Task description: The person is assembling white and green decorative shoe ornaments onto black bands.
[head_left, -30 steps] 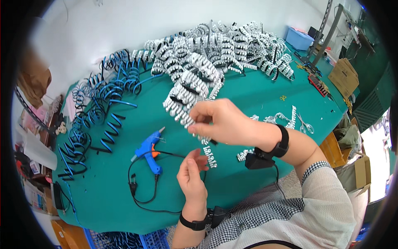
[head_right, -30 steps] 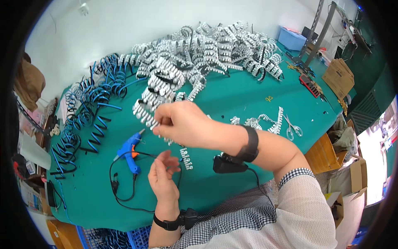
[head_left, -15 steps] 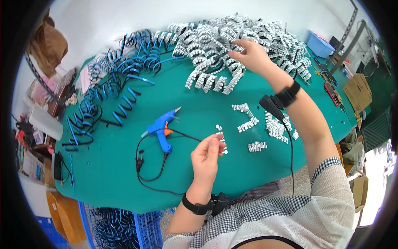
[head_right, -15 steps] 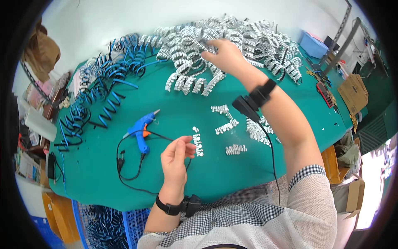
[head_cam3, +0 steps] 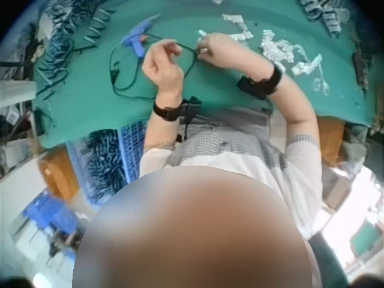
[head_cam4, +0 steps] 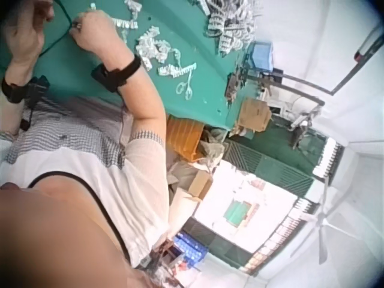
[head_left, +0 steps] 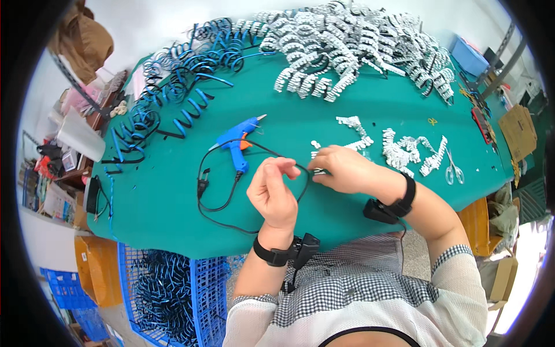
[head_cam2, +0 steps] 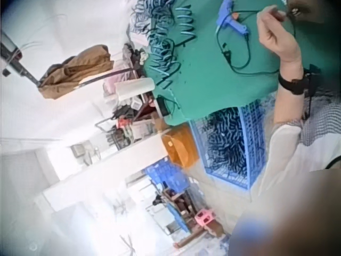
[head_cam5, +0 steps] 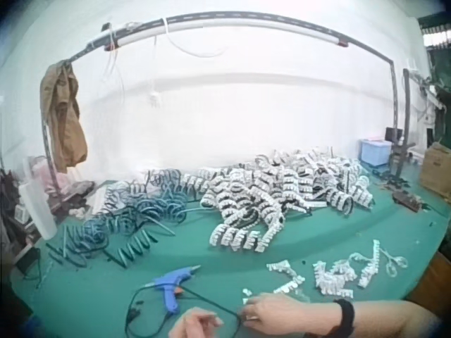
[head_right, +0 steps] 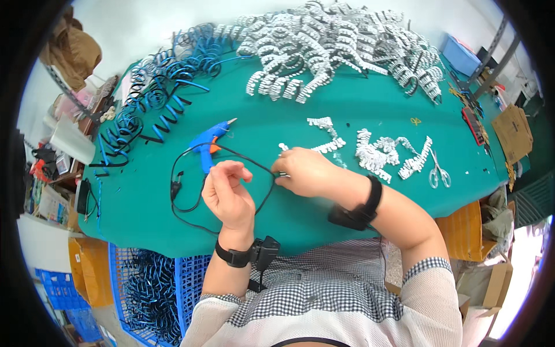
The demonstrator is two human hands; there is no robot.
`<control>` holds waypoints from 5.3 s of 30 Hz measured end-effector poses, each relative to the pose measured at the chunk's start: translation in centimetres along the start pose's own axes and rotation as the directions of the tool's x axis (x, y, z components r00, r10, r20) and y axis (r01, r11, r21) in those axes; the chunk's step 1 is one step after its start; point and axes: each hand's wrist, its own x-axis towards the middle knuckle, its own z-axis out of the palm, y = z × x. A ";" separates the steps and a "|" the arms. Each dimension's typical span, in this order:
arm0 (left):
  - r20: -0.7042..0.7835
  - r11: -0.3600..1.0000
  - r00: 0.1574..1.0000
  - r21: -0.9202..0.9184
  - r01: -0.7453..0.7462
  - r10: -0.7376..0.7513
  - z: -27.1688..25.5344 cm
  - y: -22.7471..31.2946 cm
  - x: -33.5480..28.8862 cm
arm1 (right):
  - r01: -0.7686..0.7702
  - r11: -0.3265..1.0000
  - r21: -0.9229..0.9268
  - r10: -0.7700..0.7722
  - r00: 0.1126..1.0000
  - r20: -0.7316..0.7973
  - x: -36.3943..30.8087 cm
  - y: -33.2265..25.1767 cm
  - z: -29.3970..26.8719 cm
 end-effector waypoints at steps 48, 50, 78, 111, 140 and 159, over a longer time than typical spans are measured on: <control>0.702 0.592 0.684 0.472 -0.654 0.195 4.8 7.5 -5.0 | 0.383 0.381 0.842 0.595 0.595 -0.540 -17.1 -3.2 -1.9; 0.762 0.617 0.610 0.377 -0.691 0.218 5.4 7.0 -7.6 | 0.465 0.274 0.842 0.604 0.598 -0.527 -17.5 -3.9 -2.6; 0.855 0.710 0.518 0.339 -0.617 0.042 2.8 2.8 -13.1 | 0.078 0.959 0.274 0.208 0.464 -0.861 -23.3 -4.7 -2.2; 0.498 0.752 0.570 0.342 0.563 -0.653 7.6 7.3 -6.8 | 0.138 0.973 0.184 0.045 0.669 -0.742 -17.0 -4.4 -1.8; 0.516 0.684 0.459 0.440 0.582 -0.723 6.3 4.1 -5.4 | 0.030 0.906 -0.422 -0.270 0.809 -0.522 -14.7 -3.3 -2.1; 0.435 0.577 0.399 0.437 0.690 -0.807 8.1 2.5 -4.0 | -0.051 0.987 -0.155 -0.049 0.812 -0.581 -14.0 -1.1 -3.1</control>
